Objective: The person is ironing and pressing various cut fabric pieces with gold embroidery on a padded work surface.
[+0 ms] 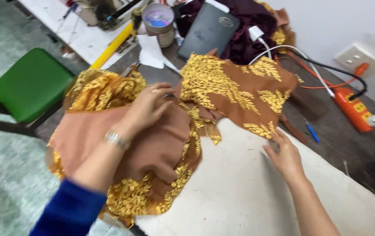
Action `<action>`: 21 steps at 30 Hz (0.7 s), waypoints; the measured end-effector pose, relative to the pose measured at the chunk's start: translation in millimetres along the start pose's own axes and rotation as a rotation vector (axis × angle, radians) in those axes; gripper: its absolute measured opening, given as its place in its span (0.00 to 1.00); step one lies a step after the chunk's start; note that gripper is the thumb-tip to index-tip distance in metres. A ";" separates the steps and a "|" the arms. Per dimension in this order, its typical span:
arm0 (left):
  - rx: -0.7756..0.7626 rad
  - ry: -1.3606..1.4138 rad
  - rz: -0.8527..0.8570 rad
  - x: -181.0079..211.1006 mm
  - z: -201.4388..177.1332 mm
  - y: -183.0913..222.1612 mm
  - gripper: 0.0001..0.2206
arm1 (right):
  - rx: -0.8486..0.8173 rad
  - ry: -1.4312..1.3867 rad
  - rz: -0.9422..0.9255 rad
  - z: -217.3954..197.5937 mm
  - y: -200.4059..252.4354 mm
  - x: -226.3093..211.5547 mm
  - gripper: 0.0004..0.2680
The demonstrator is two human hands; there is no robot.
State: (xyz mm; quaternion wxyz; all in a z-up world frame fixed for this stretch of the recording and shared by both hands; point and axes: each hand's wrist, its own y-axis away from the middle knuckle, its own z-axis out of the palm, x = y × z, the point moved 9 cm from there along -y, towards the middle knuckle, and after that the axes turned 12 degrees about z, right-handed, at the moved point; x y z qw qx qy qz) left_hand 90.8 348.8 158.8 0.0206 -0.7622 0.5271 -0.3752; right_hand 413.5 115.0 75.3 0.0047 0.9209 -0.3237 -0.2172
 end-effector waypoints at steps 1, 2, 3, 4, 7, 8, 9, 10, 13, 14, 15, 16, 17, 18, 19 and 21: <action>0.092 -0.053 0.028 16.1 -21.5 20.1 0.16 | 0.032 0.067 0.093 -3.3 10.4 1.5 0.17; 0.094 -0.062 0.018 25.9 -41.5 52.6 0.16 | 0.024 0.064 0.082 -0.8 21.7 -13.5 0.17; 0.167 -0.196 -0.153 24.4 -70.7 90.3 0.16 | 0.064 -0.066 0.061 -4.5 33.9 -28.9 0.15; 0.240 -0.327 -0.322 26.6 -99.6 130.2 0.17 | 0.103 -0.194 0.043 -9.7 47.2 -42.3 0.13; 0.716 -0.473 -0.591 -10.0 -131.6 292.3 0.08 | 0.101 -0.453 -0.161 6.6 80.4 -88.5 0.08; 0.722 -0.480 -0.597 -19.7 -125.1 325.7 0.08 | 0.095 -0.454 -0.170 11.0 92.5 -108.0 0.08; 0.792 -0.361 -0.707 -38.1 -116.9 369.0 0.08 | 0.031 -0.496 -0.244 18.1 106.7 -132.9 0.06; 0.853 -0.234 -0.814 -55.4 -104.9 412.6 0.07 | -0.035 -0.537 -0.310 25.0 124.0 -155.6 0.05; 0.588 -0.142 -0.914 -19.0 -84.7 388.7 0.30 | -0.090 -0.452 -0.614 52.1 166.9 -217.7 0.04; 0.588 -0.140 -0.915 -10.9 -81.5 380.2 0.30 | -0.091 -0.450 -0.614 54.9 172.4 -228.6 0.04; 0.502 -0.178 -0.845 -0.3 -76.4 363.0 0.35 | -0.115 -0.427 -0.647 59.5 180.1 -242.1 0.03; 0.419 -0.218 -0.772 10.0 -72.3 346.2 0.39 | -0.137 -0.407 -0.684 64.7 187.2 -257.2 0.02; 0.422 -0.220 -0.772 6.5 -71.5 345.4 0.39 | -0.137 -0.407 -0.688 59.7 188.4 -267.5 0.02; 0.481 -0.327 -0.668 13.5 -78.6 340.7 0.26 | -0.150 -0.440 -0.731 53.6 193.5 -279.3 0.02; 0.538 -0.433 -0.562 21.7 -84.2 336.5 0.13 | -0.163 -0.473 -0.774 47.4 198.2 -290.7 0.01; 0.523 -0.458 -0.607 18.1 -94.4 341.0 0.09 | -0.160 -0.501 -0.775 42.5 200.3 -301.6 0.02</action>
